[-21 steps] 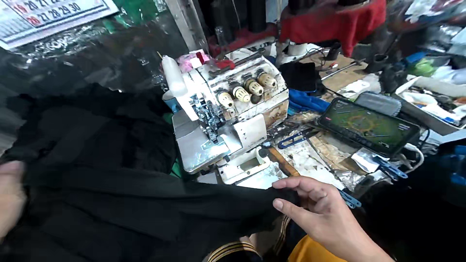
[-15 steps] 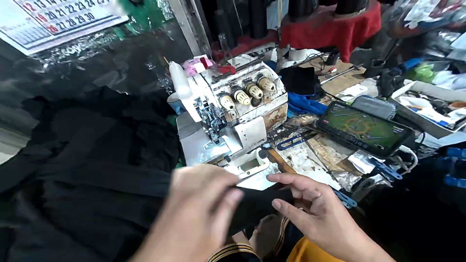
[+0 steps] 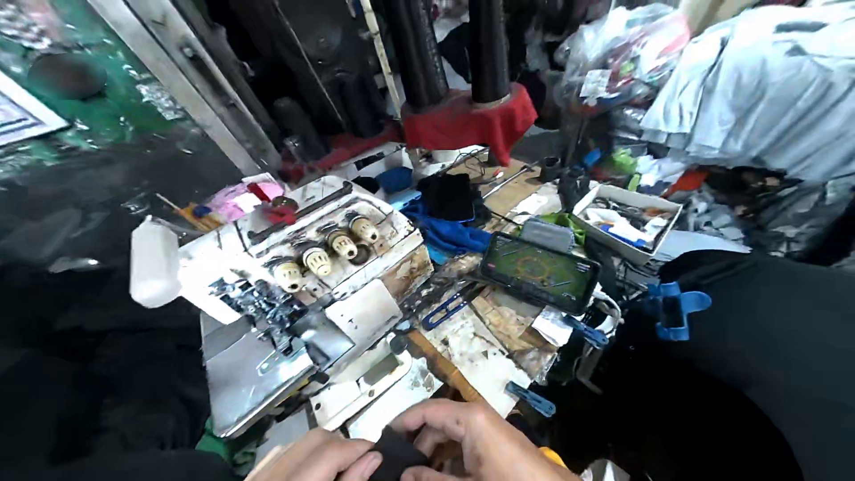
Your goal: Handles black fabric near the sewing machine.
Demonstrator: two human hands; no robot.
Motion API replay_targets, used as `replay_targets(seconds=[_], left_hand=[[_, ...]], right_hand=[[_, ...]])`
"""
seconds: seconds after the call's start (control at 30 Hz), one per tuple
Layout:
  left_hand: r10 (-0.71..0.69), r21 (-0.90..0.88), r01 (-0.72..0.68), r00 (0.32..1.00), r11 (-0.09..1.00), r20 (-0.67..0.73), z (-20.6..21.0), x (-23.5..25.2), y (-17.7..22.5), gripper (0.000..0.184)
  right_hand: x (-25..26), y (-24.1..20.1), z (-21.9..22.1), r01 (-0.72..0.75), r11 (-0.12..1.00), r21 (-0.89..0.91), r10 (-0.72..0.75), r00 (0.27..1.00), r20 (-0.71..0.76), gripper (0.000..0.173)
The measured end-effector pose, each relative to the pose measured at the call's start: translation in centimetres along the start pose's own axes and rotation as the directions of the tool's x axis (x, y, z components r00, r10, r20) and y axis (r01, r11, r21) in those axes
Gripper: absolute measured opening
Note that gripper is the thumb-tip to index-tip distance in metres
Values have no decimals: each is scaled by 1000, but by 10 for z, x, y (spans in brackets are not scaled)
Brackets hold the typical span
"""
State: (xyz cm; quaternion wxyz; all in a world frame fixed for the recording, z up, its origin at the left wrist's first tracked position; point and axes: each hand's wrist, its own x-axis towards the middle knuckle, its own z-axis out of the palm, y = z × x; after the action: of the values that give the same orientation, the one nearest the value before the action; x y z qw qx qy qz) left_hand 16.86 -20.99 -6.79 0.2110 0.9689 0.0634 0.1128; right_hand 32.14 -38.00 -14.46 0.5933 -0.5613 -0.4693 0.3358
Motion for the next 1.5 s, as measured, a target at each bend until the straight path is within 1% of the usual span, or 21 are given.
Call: replay_targets(seconds=[0.03, 0.1, 0.23, 0.33, 0.5, 0.6, 0.73, 0.9, 1.07, 1.17, 1.23, 1.3, 1.37, 1.43, 1.5], left_hand=[[-2, -32, 1, 1000, 999, -24, -1, -1, -2, 22], [-1, -107, -5, 998, 994, -58, -3, -2, -9, 20], [-9, -217, -13, 995, 976, -98, -5, -2, -15, 17], [-59, -288, 15, 988, 958, -144, 0, 2, -19, 14], [-170, -330, 77, 950, 941, -263, 17, -2, -30, 18], [-208, -369, 95, 937, 925, -280, 19, -5, -34, 17], [-215, -378, 94, 931, 921, -294, 18, -6, -36, 16], [-209, -331, 100, 927, 938, -311, 19, -9, -33, 17], [-152, -206, 78, 914, 976, -377, 18, -13, -30, 20], [-168, -162, 111, 901, 980, -401, 23, -16, -28, 21], [-191, -168, 135, 905, 976, -380, 23, -17, -35, 21], [-181, -205, 117, 928, 972, -325, 9, -20, -41, 22], [-131, -207, 62, 931, 976, -340, -18, -21, -38, 21], [-88, -113, 43, 899, 993, -430, -40, -14, -39, 19], [-48, 91, 107, 864, 990, -502, -43, 3, -61, 17]], right_hand=[[-2, 4, -1, 2, 1000, -5, -2, 1000, -4, 30], [-4, 4, 0, 37, 999, 6, -37, 999, -33, 26], [0, -1, -1, 92, 996, 7, -91, 990, -105, 27], [1, 1, -5, 83, 997, 0, -83, 989, -122, 26], [7, 11, -2, 75, 997, -11, -76, 985, -157, 18], [11, 11, 0, 55, 998, 6, -53, 982, -182, 17], [15, 11, 3, 45, 999, 7, -43, 985, -170, 18], [15, 9, 7, 14, 1000, 15, -11, 982, -189, 15], [15, 7, 11, 65, 998, 22, -60, 982, -176, 14], [15, 9, 15, 67, 997, -25, -70, 983, -167, 16], [21, 7, 18, 38, 996, -86, -53, 983, -174, 18], [30, -3, 19, 36, 995, -91, -49, 988, -147, 20], [42, -19, 22, 114, 993, -37, -118, 987, -112, 16], [61, -26, 28, 155, 988, 10, -152, 981, -123, 15], [89, -11, 39, 117, 993, -17, -118, 975, -188, 17]])
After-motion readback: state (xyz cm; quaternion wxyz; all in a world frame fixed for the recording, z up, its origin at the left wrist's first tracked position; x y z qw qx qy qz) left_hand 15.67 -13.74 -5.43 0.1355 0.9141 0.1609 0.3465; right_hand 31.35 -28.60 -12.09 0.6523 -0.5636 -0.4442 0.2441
